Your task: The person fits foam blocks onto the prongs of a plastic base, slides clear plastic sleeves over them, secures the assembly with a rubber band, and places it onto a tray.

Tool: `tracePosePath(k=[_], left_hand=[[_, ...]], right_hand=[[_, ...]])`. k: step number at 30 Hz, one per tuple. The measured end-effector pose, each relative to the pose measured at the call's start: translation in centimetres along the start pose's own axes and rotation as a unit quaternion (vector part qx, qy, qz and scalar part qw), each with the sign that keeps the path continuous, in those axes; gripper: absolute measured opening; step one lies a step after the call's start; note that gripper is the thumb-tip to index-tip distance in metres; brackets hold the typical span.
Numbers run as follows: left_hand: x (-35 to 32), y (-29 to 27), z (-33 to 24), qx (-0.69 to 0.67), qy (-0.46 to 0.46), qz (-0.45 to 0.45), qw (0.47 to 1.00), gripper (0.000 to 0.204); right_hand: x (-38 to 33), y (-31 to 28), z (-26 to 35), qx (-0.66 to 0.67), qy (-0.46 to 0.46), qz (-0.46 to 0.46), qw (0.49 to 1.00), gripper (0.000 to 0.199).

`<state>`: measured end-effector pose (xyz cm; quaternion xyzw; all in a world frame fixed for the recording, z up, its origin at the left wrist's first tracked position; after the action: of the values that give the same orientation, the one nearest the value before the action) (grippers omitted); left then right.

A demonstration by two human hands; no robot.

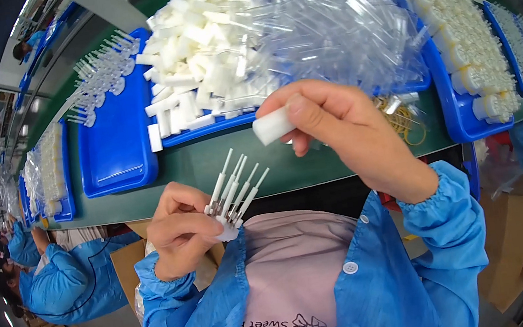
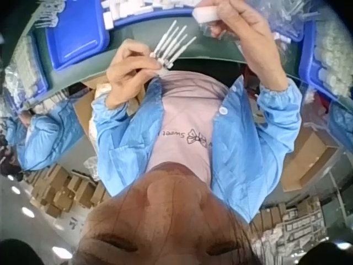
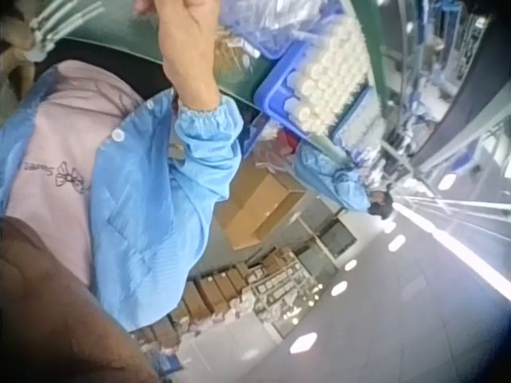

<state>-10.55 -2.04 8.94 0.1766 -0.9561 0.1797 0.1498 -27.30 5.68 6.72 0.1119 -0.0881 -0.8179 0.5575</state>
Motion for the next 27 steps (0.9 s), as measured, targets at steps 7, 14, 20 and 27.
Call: tracePosePath(k=[7,14,20,27], left_hand=[[1.4,1.7,1.1,-0.052,-0.061,0.032,0.996,0.017],[1.6,2.7,1.7,-0.075,-0.092,0.085,0.989,0.017],[1.6,2.5,1.2,-0.092,-0.017,0.120,0.988,0.023],[1.6,1.8,3.4,-0.122,-0.113,-0.006,0.986,0.033]], right_hand=[[-0.8,-0.3,-0.3,0.020,-0.013,0.045,0.999,0.028],[-1.0,0.5,-1.2,-0.018,0.045,0.119,0.992,0.026],[-1.6,0.5,1.1,-0.152,-0.071,0.089,0.982,0.015],[-1.8,3.3,-0.5,-0.161,-0.096,0.100,0.977,0.006]])
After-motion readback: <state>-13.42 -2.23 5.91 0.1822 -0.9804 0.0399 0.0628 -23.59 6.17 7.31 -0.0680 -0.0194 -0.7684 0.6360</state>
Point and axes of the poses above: each hand's wrist, its own x-axis towards the middle knuckle, its own y-axis out of the palm, z = x × y, the point moved 10 cm from there along x, towards the middle knuckle, and after that the axes turned 4 degrees about x, right-handed, at the moved point
